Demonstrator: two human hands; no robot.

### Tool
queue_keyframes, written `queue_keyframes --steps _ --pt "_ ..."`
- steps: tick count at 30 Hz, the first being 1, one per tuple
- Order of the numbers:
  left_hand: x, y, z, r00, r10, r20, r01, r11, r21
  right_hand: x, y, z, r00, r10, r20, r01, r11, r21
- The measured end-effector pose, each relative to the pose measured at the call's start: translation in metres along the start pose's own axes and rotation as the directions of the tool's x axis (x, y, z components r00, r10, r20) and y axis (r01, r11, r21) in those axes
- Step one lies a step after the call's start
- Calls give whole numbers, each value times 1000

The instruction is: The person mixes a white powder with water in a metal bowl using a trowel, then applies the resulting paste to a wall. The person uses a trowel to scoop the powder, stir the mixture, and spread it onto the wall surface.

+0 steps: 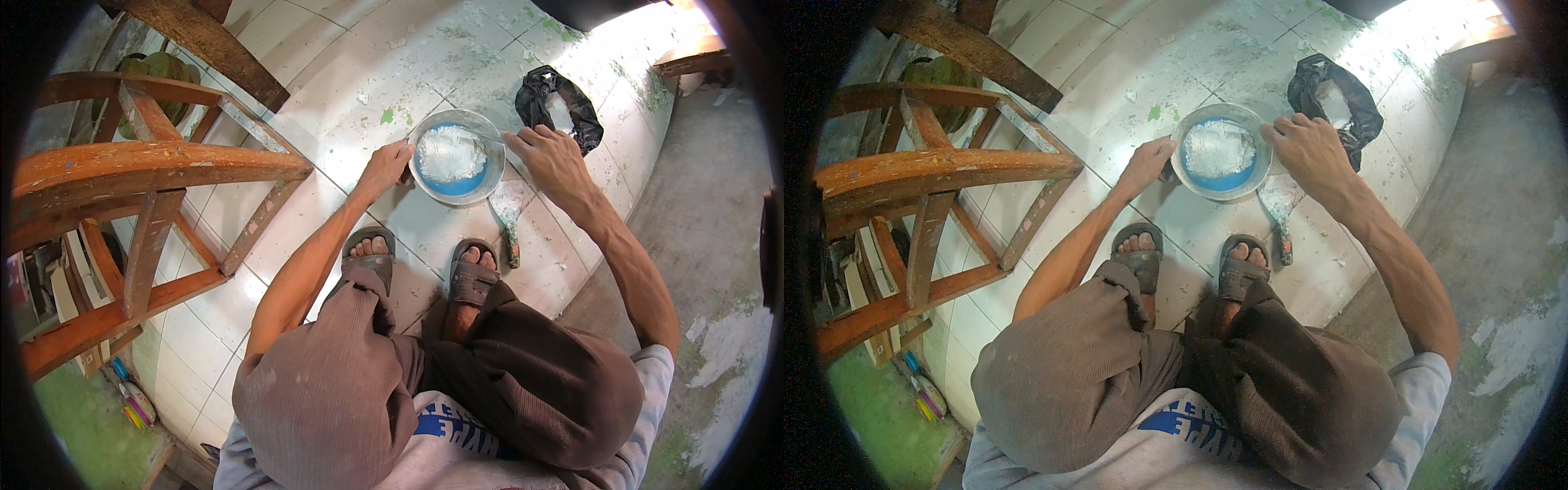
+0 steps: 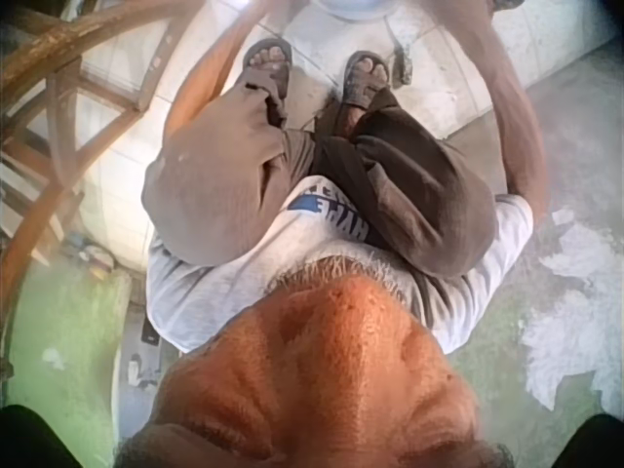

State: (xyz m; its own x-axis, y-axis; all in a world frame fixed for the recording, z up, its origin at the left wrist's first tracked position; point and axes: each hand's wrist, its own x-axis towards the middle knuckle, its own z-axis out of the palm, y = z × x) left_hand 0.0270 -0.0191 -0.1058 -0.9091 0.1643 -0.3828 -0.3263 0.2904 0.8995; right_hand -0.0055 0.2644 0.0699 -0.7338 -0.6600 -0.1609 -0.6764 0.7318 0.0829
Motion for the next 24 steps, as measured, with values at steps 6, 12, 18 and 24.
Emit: queue_keyframes --steps 6,12,18,24 --pt "-5 1 0 1000 11 -19 -11 1000 -14 32 -6 -10 991 -86 -101 92 994 59" --pt "-4 2 0 1000 7 -17 -8 1000 -8 57 -10 -9 970 -203 -134 210 977 44" --pt "-5 -1 -1 1000 22 -14 -22 1000 -13 73 -20 8 957 -288 -46 284 955 -82" --pt "-5 1 -1 1000 11 -2 -11 1000 9 65 -24 19 943 -299 -149 305 952 23"
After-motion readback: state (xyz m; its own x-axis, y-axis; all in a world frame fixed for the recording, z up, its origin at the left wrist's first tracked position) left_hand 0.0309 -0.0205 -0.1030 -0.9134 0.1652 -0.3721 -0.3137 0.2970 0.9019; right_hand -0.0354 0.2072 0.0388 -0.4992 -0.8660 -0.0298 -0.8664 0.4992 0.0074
